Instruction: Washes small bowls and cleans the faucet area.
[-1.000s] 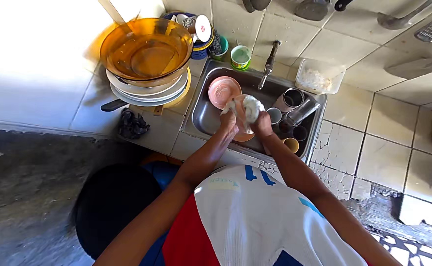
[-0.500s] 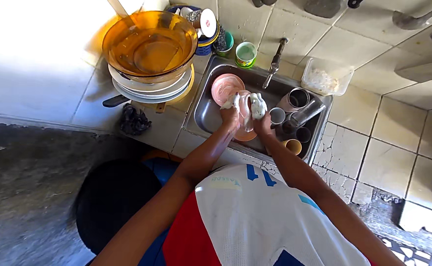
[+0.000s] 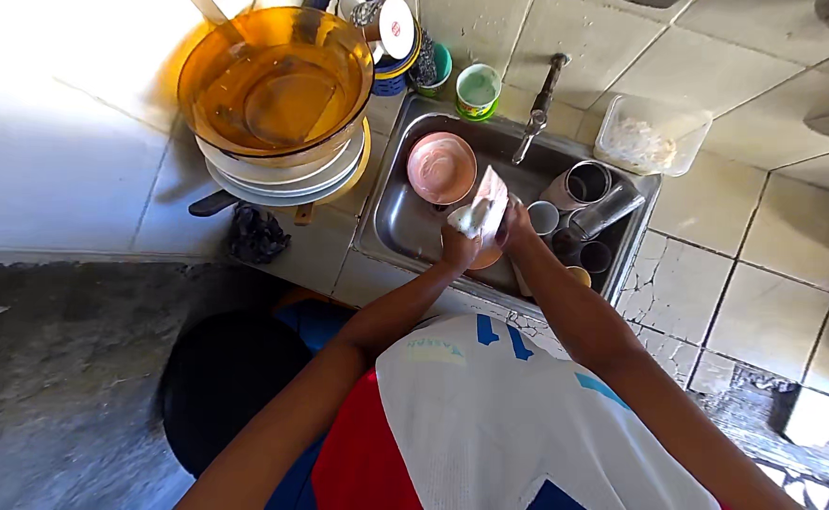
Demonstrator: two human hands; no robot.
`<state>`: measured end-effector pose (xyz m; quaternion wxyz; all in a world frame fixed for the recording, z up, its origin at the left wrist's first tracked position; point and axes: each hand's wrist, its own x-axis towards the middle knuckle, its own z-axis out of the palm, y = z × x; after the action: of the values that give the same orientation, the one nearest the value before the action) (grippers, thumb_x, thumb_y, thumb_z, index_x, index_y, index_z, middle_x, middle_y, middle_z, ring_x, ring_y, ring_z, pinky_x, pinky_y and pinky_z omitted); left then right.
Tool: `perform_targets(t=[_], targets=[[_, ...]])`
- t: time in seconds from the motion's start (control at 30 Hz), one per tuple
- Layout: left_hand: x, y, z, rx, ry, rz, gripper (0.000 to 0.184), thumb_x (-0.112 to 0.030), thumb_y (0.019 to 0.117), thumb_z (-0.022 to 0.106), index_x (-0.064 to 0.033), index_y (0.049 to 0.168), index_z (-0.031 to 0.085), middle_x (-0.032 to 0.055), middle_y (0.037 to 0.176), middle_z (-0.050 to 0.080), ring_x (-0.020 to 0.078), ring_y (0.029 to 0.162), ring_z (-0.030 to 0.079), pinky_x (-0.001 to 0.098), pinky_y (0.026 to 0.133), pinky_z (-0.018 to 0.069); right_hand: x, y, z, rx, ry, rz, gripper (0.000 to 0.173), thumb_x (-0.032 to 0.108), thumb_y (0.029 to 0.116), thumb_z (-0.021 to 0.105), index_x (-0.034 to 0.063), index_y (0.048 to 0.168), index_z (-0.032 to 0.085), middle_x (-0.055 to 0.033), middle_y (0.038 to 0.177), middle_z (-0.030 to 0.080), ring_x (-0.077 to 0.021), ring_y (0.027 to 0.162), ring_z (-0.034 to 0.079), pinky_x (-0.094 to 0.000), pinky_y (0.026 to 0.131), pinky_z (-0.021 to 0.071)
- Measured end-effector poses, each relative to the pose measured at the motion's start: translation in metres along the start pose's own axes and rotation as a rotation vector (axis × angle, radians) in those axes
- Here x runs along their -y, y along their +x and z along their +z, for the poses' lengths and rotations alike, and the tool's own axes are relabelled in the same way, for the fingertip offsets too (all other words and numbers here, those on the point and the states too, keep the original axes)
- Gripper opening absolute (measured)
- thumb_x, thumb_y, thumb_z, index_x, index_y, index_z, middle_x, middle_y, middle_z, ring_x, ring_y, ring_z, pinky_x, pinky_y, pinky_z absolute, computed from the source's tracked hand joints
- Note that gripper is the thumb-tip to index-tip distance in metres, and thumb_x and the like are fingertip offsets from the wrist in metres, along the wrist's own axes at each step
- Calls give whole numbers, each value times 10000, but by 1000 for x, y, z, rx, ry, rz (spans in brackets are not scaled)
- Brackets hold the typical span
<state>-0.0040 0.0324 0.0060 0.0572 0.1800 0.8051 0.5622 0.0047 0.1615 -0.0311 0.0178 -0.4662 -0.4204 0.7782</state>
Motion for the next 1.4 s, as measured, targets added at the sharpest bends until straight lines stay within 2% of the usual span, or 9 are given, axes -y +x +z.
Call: perform_targets(t=[0.17, 0.3, 0.47, 0.57, 0.63, 0.9, 1.03, 1.13, 1.4], targets=[[44, 36, -4, 293, 243, 197, 358, -144, 882, 736, 78, 1159, 691, 258, 1116, 712, 382, 1082, 688, 510, 994, 526, -39, 10, 3, 135, 164, 163, 359, 411, 1101, 350, 154, 1218, 571, -50, 967, 647, -174, 853, 648, -399, 720, 574], [69, 98, -25, 680, 593, 246, 363, -209, 1000, 616, 33, 1268, 654, 244, 1282, 652, 399, 1245, 602, 551, 1059, 464, -37, 28, -13, 253, -1180, -194, 416, 161, 1062, 467, -48, 1415, 537, -264, 1410, 581, -381, 1339, 549, -558, 1114, 442], [130, 131, -33, 801, 1004, 365, 342, -142, 1051, 457, -152, 1319, 669, 178, 1405, 595, 407, 1426, 427, 678, 1221, 122, -57, 23, -46, 604, -1942, -297, 691, 332, 889, 760, 14, 1458, 529, -283, 1499, 489, -492, 1414, 428, -721, 1095, 370], [152, 131, -39, 720, 1120, 345, 531, -456, 1058, 428, -211, 1525, 492, 179, 1574, 445, 439, 1536, 225, 739, 1196, -14, -72, 40, -65, 655, -1985, -281, 677, 281, 800, 835, -38, 1349, 601, -307, 1405, 556, -497, 1335, 504, -718, 1023, 429], [152, 125, -38, 655, 1121, 342, 801, -723, 952, 457, -213, 1569, 428, 179, 1628, 363, 450, 1554, 148, 759, 1180, -24, -74, 36, -68, 620, -1915, -349, 508, 138, 968, 647, -37, 1431, 532, -296, 1484, 499, -482, 1389, 470, -689, 1084, 408], [92, 36, -29, 169, 508, 6, 422, -356, 1015, 595, -73, 1317, 677, 182, 1353, 631, 334, 1317, 551, 480, 1145, 407, -45, -1, -38, 309, -1349, -250, 365, 124, 935, 676, -40, 1260, 650, -297, 1214, 674, -474, 1178, 636, -687, 1003, 476], [46, 2, -17, 381, 10, -572, 640, -409, 1072, 509, -11, 1554, 368, 237, 1525, 469, 337, 1418, 460, 509, 1156, 402, -19, -32, -27, 157, -941, -323, 374, 157, 964, 692, -59, 1265, 645, -279, 1217, 678, -396, 1180, 648, -578, 1059, 478], [24, 5, -2, 328, -366, -1004, 646, -566, 1044, 466, -244, 1580, 307, 157, 1456, 516, 334, 1236, 568, 558, 920, 525, -26, -53, -9, 191, -1054, -394, 406, 170, 895, 747, -71, 1211, 665, -295, 1181, 688, -438, 1156, 657, -634, 1028, 484], [29, 22, -36, 267, -329, -1007, 535, -495, 1107, 298, -149, 1501, 406, 223, 1299, 582, 356, 1019, 641, 537, 767, 569, -27, -50, -52, 588, -1702, -628, 444, 209, 934, 695, -3, 1320, 637, -268, 1317, 636, -460, 1275, 576, -697, 1071, 402]])
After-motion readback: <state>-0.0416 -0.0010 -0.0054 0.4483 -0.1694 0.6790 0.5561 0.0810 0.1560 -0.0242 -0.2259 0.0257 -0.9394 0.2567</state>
